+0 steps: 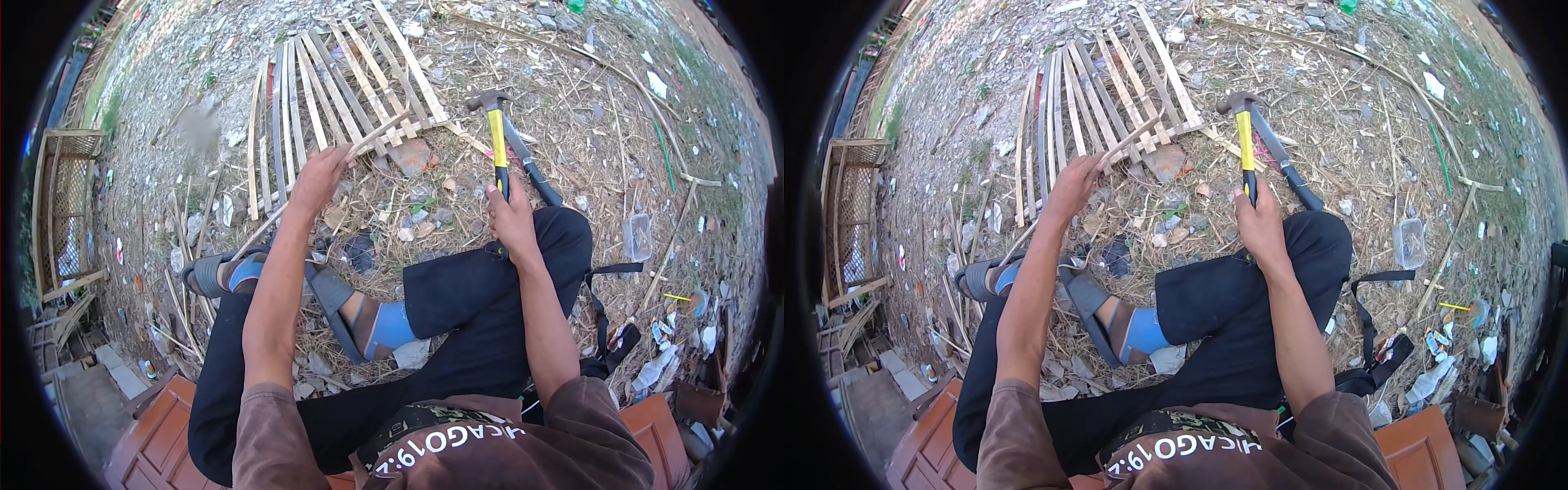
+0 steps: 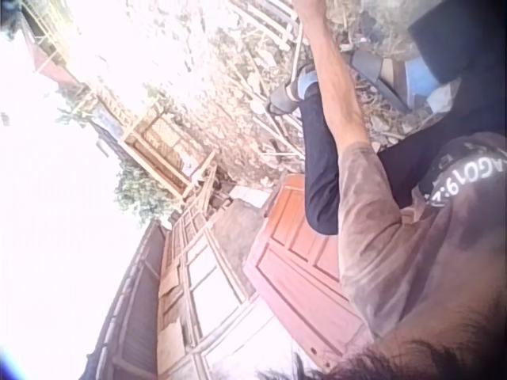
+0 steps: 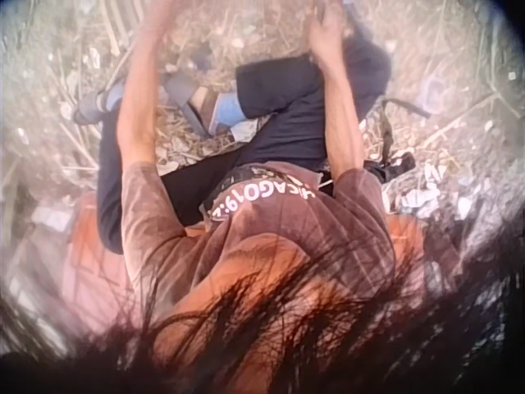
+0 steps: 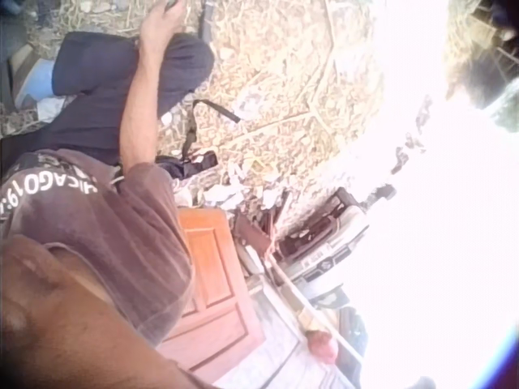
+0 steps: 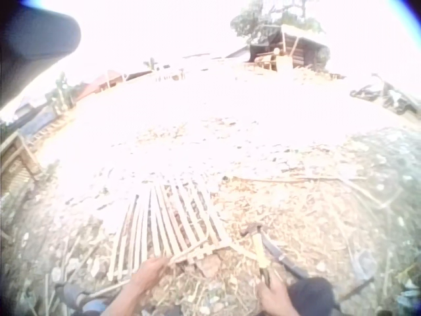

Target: The person assembles a wooden frame by placing thin wood slats across parallel supports and securing them using a hammer.

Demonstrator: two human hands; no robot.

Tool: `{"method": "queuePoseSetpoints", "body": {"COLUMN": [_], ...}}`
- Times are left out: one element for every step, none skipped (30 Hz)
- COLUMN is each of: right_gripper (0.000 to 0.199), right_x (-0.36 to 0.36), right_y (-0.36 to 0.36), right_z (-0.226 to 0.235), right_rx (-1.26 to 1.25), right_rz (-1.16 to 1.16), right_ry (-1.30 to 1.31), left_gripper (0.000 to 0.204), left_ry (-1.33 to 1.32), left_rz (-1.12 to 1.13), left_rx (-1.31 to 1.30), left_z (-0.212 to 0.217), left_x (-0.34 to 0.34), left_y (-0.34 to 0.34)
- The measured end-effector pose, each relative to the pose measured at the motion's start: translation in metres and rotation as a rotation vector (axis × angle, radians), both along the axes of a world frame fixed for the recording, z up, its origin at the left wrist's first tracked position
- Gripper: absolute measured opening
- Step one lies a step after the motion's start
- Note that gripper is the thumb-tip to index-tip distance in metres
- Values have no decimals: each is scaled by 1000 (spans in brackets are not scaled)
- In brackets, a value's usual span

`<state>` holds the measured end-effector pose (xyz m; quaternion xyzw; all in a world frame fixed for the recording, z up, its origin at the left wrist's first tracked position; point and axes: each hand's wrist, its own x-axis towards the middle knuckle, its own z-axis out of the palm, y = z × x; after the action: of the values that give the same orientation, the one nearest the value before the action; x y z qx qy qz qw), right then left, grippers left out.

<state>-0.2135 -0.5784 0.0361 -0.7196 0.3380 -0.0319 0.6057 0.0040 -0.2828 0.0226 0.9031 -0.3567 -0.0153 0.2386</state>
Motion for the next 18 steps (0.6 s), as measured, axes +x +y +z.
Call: {"method": "queuePoseSetpoints", "body": {"right_gripper": [18, 18, 18, 18, 18, 18, 18, 18, 18, 18, 18, 18, 18, 18, 18, 18, 18, 18], "right_x": [1, 0, 1, 1, 0, 0, 0, -1, 0, 1, 0, 0, 2, 2, 3, 3, 3, 2], "right_y": [0, 0, 0, 1, 1, 0, -1, 0, -1, 0, 0, 0, -1, -1, 0, 0, 3, 2], "right_z": [-1, -1, 0, 2, 3, 4, 3, 3, 3, 5, 5, 5, 3, 3, 5, 9, 11, 7], "right_rx": [1, -2, -4, 31, 46, 61, 41, 34, 25, 42, 50, 59, 46, 42, 38, 78, 122, 124], "right_rz": [-1, -5, -9, -20, -26, -32, -27, -27, -28, -29, -30, -32, -27, -25, -22, -28, -31, -32], "right_ry": [2, 4, 3, 13, 17, 19, 32, 36, 39, 49, 59, 67, 66, 70, 74, 71, 66, 65], "left_gripper": [27, 30, 30, 32, 34, 38, 38, 37, 37, 37, 35, 33, 33, 32, 32, 33, 33, 32], "left_ry": [34, 42, 37, 100, 163, 172, 168, 214, 260, 256, 218, 180, 182, 45, -92, -197, -192, -216], "left_rz": [-7, -52, -57, -19, 21, 18, 14, 74, 134, 129, 95, 60, 56, -46, -148, -193, -192, -196], "left_rx": [-27, -112, -114, -93, -74, -83, -87, -56, -25, -25, -49, -73, -74, 6, 85, 153, 159, 216], "left_z": [5, 8, 12, 16, 21, 25, 28, 36, 41, 43, 44, 45, 45, 49, 50, 45, 38, 28], "left_x": [9, 15, 19, 24, 28, 32, 34, 33, 33, 36, 36, 36, 34, 29, 24, 21, 18, 16], "left_y": [2, 2, 3, 5, 5, 4, 2, 0, -3, -7, -11, -15, -19, -25, -30, -33, -28, -24]}}
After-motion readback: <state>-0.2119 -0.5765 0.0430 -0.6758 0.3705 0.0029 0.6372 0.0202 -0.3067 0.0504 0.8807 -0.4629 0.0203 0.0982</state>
